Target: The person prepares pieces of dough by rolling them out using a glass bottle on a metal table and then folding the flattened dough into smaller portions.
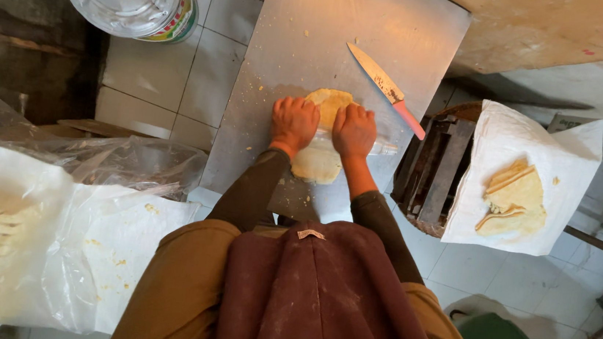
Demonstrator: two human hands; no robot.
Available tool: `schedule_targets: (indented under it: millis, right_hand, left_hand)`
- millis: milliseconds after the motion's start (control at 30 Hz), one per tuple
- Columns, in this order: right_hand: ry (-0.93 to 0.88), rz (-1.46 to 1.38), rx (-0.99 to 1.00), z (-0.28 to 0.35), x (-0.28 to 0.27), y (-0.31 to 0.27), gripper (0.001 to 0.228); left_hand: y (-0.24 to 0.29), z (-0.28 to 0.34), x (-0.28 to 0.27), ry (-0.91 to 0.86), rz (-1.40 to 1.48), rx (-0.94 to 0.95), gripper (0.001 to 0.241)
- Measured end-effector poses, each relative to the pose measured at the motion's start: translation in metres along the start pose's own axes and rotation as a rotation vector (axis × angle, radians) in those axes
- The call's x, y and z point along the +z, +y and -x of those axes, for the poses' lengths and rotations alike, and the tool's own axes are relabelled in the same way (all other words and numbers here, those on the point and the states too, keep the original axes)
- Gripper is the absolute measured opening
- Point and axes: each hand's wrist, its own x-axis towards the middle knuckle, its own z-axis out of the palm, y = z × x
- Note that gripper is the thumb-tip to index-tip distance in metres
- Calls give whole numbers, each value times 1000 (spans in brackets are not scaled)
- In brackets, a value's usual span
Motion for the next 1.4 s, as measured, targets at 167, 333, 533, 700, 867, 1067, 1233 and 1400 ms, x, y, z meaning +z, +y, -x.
schedule_targets:
  millis: [167, 333, 533, 700, 867, 1067, 1233, 1400]
  right_hand:
    - [75, 49, 53, -31, 8, 8, 22]
    - [35, 54, 36, 51, -11, 9, 33]
    - [53, 73, -92, 181, -41, -14, 53]
    - [46, 42, -108, 155, -36, -4, 49]
    - [21, 91, -76, 64, -25, 4, 33]
    - [26, -76, -68, -27, -10, 9, 25]
    - [140, -106, -96, -73, 7, 16, 27]
    - [129, -76, -80, -56, 2, 21, 21]
  left_hand:
    - [7, -28, 3, 56, -42, -69, 27]
    - [15, 46, -6, 62, 55, 66, 21]
    - [4, 172, -29, 35, -76, 358, 50]
    - [-7, 140, -7, 29, 14, 346, 49]
    - [-1, 70, 9, 29, 158, 169, 19]
    - [-3, -24, 9, 146, 106, 28, 23]
    - [-5, -70, 11, 167, 83, 46, 26]
    - [2, -56, 10, 131, 83, 70, 24]
